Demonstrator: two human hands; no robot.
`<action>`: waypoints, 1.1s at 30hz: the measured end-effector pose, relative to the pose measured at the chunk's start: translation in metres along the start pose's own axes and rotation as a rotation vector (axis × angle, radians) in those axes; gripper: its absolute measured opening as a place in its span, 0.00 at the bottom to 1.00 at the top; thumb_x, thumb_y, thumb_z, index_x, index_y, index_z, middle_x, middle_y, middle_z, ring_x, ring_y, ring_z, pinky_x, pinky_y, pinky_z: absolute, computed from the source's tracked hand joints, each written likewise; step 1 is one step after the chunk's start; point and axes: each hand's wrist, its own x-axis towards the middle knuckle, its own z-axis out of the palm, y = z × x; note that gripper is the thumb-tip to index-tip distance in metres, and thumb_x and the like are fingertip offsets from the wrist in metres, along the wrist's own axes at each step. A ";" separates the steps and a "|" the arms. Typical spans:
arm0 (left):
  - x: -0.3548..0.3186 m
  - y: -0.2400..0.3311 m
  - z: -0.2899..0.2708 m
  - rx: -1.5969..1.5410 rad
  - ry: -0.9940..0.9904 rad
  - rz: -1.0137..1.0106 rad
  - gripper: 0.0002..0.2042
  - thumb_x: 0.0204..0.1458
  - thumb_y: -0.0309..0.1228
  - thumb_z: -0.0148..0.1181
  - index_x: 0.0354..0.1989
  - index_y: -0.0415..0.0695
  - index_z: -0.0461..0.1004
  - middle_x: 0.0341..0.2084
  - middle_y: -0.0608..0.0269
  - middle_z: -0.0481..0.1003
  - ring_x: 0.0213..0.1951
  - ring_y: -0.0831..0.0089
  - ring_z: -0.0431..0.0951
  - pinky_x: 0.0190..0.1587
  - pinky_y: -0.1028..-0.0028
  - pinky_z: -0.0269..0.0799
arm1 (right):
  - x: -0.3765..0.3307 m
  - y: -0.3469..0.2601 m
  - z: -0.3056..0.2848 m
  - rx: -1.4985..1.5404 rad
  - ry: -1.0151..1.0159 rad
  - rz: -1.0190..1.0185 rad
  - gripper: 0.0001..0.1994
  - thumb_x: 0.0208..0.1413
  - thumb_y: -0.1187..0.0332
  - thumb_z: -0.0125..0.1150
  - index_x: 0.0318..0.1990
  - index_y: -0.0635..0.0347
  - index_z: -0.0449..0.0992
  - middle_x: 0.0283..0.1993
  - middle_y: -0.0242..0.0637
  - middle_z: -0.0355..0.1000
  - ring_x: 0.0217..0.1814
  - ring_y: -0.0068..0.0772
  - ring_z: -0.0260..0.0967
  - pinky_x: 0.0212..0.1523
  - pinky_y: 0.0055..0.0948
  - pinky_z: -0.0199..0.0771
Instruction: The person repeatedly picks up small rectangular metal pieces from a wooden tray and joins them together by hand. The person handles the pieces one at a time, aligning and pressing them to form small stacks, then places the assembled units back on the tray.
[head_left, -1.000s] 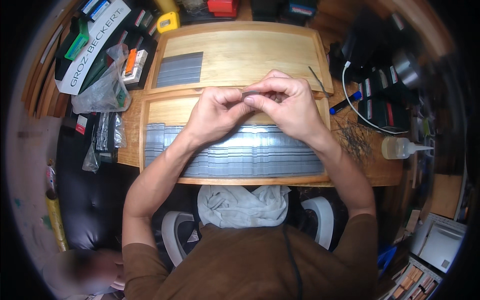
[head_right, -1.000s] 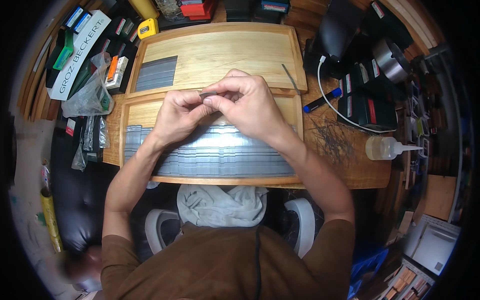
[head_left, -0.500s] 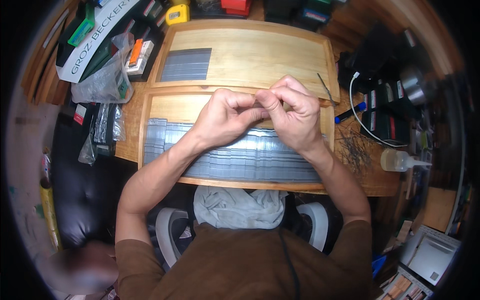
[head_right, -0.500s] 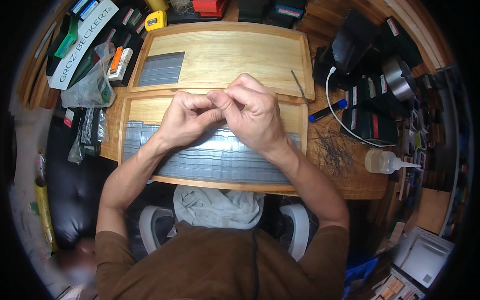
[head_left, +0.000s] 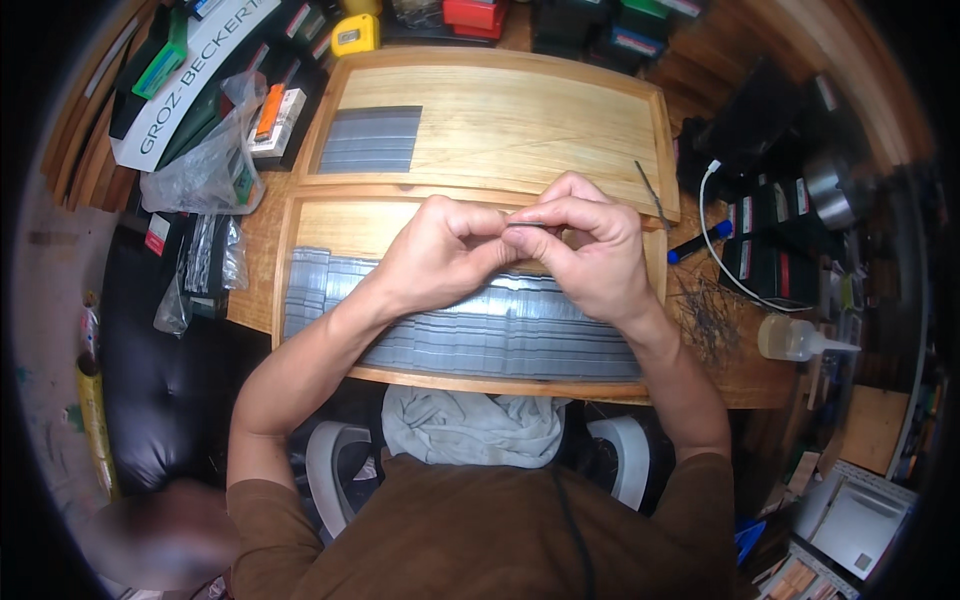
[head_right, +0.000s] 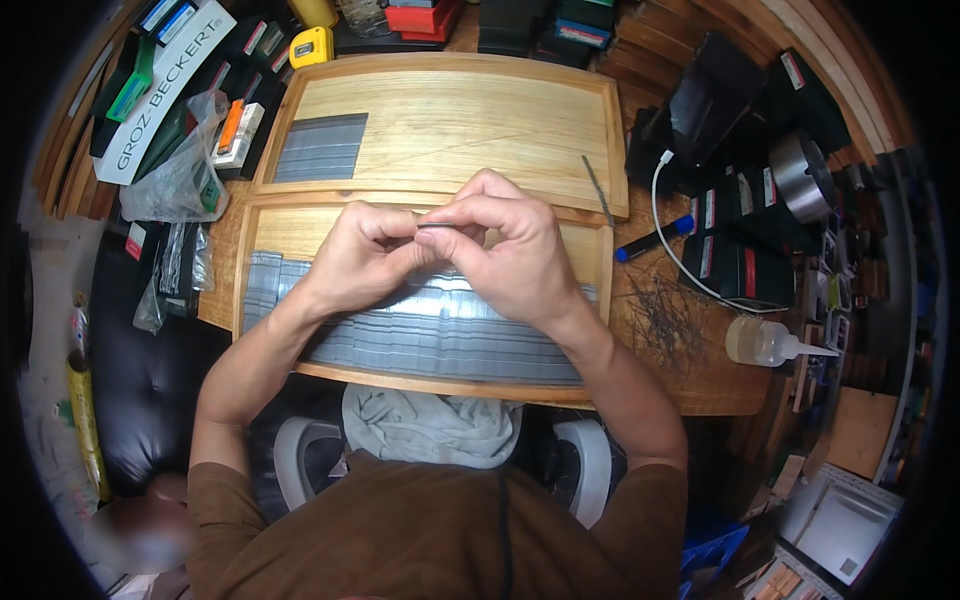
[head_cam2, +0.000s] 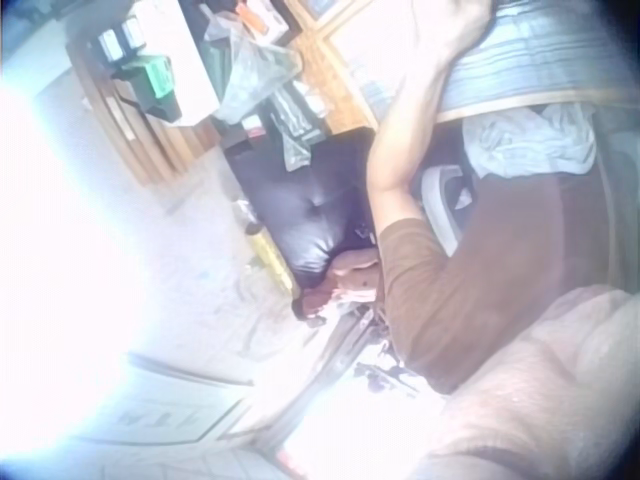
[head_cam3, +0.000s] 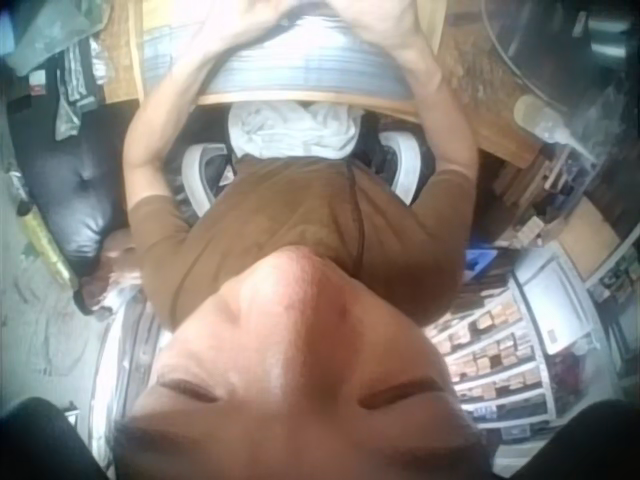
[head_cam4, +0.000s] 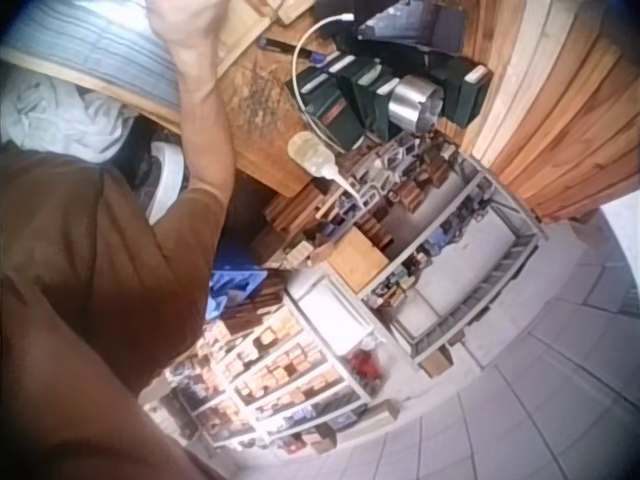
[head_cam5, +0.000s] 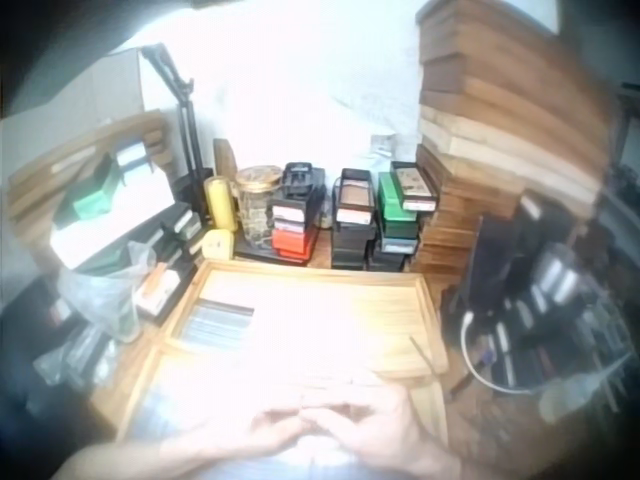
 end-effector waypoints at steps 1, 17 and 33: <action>-0.001 -0.005 0.000 -0.008 0.004 0.014 0.08 0.61 0.29 0.69 0.44 0.38 0.86 0.29 0.57 0.86 0.34 0.82 0.82 0.37 0.78 0.78 | 0.000 -0.002 0.002 -0.013 0.005 -0.007 0.06 0.54 0.79 0.74 0.39 0.64 0.87 0.34 0.31 0.76 0.32 0.18 0.72 0.33 0.18 0.73; -0.001 -0.008 0.001 -0.080 0.002 0.083 0.08 0.61 0.21 0.65 0.46 0.33 0.85 0.33 0.60 0.86 0.36 0.83 0.81 0.37 0.81 0.77 | 0.007 -0.010 -0.004 -0.463 -0.081 -0.473 0.13 0.50 0.82 0.74 0.44 0.65 0.85 0.35 0.36 0.76 0.34 0.27 0.75 0.35 0.24 0.78; -0.006 -0.012 0.000 -0.142 -0.015 -0.003 0.10 0.61 0.22 0.66 0.49 0.33 0.84 0.36 0.59 0.86 0.40 0.81 0.81 0.42 0.80 0.78 | -0.001 -0.006 0.007 -0.093 0.025 -0.122 0.05 0.54 0.80 0.73 0.38 0.66 0.86 0.33 0.33 0.75 0.32 0.20 0.70 0.30 0.20 0.70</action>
